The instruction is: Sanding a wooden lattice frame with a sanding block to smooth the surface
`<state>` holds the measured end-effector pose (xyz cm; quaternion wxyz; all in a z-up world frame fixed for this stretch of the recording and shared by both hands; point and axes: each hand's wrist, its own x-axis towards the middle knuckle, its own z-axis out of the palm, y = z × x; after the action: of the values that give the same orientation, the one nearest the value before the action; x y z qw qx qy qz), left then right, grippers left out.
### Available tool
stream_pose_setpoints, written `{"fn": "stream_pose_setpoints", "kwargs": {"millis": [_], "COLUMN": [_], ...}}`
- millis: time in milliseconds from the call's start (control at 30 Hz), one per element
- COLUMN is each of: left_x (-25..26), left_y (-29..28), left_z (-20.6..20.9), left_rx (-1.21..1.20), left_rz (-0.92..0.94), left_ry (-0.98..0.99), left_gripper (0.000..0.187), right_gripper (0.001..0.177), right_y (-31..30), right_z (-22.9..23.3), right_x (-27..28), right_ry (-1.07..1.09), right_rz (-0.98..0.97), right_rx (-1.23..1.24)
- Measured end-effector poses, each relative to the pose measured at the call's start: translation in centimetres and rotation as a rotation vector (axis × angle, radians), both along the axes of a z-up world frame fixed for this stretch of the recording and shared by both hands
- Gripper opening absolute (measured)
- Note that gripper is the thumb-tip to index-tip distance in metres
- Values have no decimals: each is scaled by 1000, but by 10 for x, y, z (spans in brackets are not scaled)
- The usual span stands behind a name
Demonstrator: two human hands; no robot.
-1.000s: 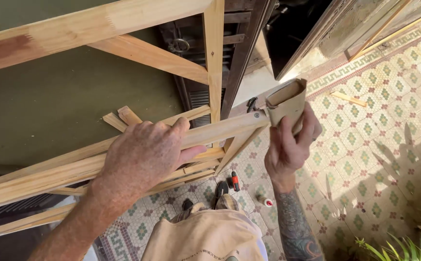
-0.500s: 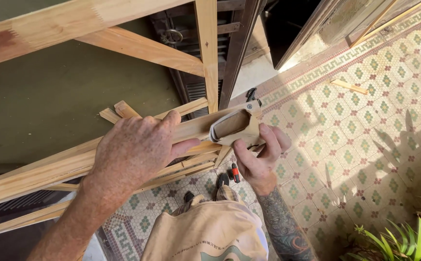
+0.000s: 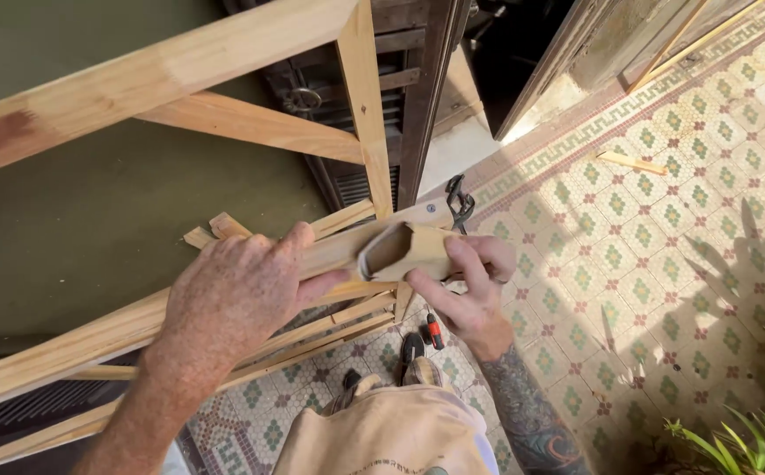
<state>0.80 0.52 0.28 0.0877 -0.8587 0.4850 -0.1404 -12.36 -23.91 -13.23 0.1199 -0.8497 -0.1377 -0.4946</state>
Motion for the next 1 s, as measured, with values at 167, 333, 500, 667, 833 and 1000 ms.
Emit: {"fn": "stream_pose_setpoints", "kwargs": {"millis": [167,333,500,667,833,1000], "left_x": [2,4,1,1,1,-1], "left_y": [2,-1,3,2,3,5], "left_z": [2,2,-1,2,0,1], "left_rx": [84,60,-2,78,63,86], "left_rz": [0,20,1,-2,51,75], "left_ry": [76,116,-7,136,120,142], "left_gripper": [65,64,66,69,66,65], "right_gripper": [40,30,57,45,40,29], "right_y": [2,-17,-14,-74,-42,2], "right_z": [15,1,-3,-22,-25,5], "right_x": [18,3,19,-12,-29,3], "right_ry": [-113,-65,-223,-101,-79,-53], "right_rz": [-165,-96,-33,-278,-223,-107], "right_rx": [208,35,48,298,217,224]}}
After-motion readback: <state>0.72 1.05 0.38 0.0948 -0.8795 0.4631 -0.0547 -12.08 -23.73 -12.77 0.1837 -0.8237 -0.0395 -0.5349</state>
